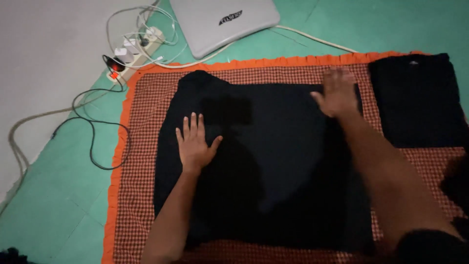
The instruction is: The person sits on a mat and folds a black t-shirt by hand. They smooth the fabric, fold the sides inward, and then fold the shirt in half before placing it on a pile.
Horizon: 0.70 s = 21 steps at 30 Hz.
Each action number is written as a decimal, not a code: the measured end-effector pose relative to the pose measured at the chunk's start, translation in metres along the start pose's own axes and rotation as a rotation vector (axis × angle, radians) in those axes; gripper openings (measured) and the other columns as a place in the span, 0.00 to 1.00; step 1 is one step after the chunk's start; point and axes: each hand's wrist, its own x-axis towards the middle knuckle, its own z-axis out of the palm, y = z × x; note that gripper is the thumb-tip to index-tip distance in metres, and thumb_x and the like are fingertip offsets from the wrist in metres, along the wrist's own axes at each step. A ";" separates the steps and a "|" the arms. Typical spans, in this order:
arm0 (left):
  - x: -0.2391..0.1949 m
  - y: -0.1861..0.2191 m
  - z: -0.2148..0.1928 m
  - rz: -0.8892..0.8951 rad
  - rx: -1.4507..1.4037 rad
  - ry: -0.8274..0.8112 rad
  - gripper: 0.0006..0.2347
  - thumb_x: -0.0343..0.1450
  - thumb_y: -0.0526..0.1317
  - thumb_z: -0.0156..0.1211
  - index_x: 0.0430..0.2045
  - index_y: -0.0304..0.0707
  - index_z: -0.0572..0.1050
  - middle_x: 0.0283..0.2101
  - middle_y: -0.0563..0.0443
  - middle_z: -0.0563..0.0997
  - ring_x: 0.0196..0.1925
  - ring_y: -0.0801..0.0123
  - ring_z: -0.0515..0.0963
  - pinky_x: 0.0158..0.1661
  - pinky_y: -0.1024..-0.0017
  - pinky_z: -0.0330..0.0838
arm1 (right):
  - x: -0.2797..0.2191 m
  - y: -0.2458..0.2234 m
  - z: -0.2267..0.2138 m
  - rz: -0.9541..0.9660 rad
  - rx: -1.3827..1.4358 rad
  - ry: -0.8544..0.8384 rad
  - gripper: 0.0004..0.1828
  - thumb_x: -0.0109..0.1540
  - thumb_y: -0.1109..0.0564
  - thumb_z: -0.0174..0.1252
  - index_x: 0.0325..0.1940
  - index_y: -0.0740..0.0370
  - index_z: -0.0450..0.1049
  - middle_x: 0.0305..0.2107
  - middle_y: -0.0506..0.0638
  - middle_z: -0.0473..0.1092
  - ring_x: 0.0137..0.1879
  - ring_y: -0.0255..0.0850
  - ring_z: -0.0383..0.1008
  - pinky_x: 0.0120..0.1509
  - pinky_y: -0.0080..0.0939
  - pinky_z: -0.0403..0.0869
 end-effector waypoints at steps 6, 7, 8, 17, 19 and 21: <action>0.003 0.004 -0.005 -0.028 0.031 -0.021 0.41 0.71 0.69 0.42 0.75 0.44 0.49 0.79 0.43 0.49 0.80 0.48 0.46 0.72 0.39 0.40 | -0.005 -0.049 -0.076 -0.163 0.146 -0.296 0.47 0.65 0.34 0.50 0.77 0.73 0.58 0.69 0.74 0.59 0.74 0.74 0.55 0.77 0.73 0.50; 0.005 0.005 -0.005 -0.019 0.031 -0.021 0.41 0.71 0.69 0.42 0.75 0.44 0.49 0.79 0.43 0.49 0.80 0.48 0.46 0.72 0.39 0.40 | -0.013 -0.049 -0.077 -0.156 0.142 -0.296 0.47 0.65 0.34 0.50 0.77 0.73 0.58 0.69 0.74 0.59 0.74 0.74 0.55 0.77 0.73 0.50; 0.005 0.005 -0.005 -0.037 0.046 -0.051 0.41 0.71 0.70 0.41 0.76 0.45 0.48 0.79 0.44 0.48 0.80 0.49 0.44 0.73 0.39 0.39 | -0.025 -0.051 -0.078 -0.153 0.195 -0.389 0.47 0.66 0.31 0.44 0.79 0.64 0.52 0.73 0.66 0.54 0.77 0.69 0.50 0.78 0.72 0.49; 0.003 0.003 0.002 -0.022 0.053 -0.035 0.41 0.71 0.69 0.40 0.76 0.42 0.49 0.79 0.41 0.49 0.80 0.45 0.45 0.72 0.37 0.39 | -0.041 0.026 -0.089 0.135 0.140 -0.413 0.45 0.69 0.36 0.42 0.82 0.67 0.46 0.75 0.71 0.48 0.78 0.75 0.42 0.80 0.71 0.46; 0.005 -0.005 0.014 0.002 0.033 0.026 0.41 0.71 0.70 0.40 0.75 0.41 0.51 0.78 0.39 0.51 0.80 0.44 0.47 0.72 0.36 0.40 | -0.030 -0.020 -0.113 0.145 0.178 -0.302 0.45 0.69 0.44 0.53 0.80 0.77 0.49 0.74 0.75 0.47 0.78 0.76 0.40 0.80 0.72 0.42; 0.002 -0.013 0.033 0.092 0.049 0.211 0.38 0.74 0.66 0.45 0.75 0.40 0.53 0.76 0.33 0.55 0.78 0.38 0.51 0.69 0.32 0.43 | -0.039 -0.074 -0.138 -0.036 0.275 -0.289 0.48 0.68 0.36 0.49 0.78 0.77 0.50 0.72 0.78 0.49 0.77 0.75 0.45 0.79 0.71 0.44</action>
